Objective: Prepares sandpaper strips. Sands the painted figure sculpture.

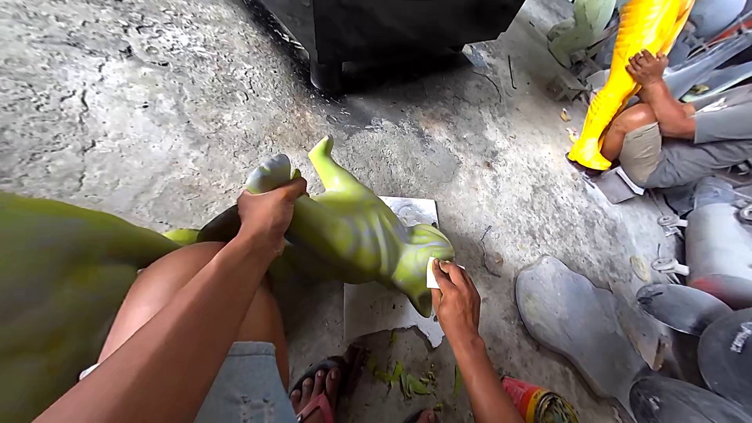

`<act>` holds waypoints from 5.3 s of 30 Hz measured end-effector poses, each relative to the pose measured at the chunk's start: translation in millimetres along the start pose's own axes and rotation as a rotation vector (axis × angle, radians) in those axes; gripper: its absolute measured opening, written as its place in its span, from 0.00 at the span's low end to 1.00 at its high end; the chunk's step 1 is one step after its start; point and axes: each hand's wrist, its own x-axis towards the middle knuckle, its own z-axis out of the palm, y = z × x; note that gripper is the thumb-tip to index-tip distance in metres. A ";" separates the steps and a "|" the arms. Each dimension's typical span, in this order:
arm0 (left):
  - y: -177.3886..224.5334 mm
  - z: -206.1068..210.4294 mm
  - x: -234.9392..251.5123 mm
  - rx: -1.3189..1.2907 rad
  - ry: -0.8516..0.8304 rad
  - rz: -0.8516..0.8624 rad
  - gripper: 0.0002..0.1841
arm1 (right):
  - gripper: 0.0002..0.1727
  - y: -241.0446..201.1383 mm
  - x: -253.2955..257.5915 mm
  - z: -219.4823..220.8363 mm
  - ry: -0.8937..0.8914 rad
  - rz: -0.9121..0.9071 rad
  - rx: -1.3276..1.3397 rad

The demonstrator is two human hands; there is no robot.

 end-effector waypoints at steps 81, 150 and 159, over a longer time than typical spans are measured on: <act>-0.5 5.6 5.0 -0.006 0.026 -0.003 0.28 | 0.20 11.1 1.7 -3.3 0.088 0.092 0.375; 0.8 9.0 10.6 -0.010 -0.002 0.027 0.31 | 0.18 -71.1 -6.5 8.8 -0.047 0.245 0.025; -4.8 4.3 6.2 -0.007 -0.078 0.028 0.34 | 0.15 -54.7 -24.3 -5.9 -0.075 0.157 0.114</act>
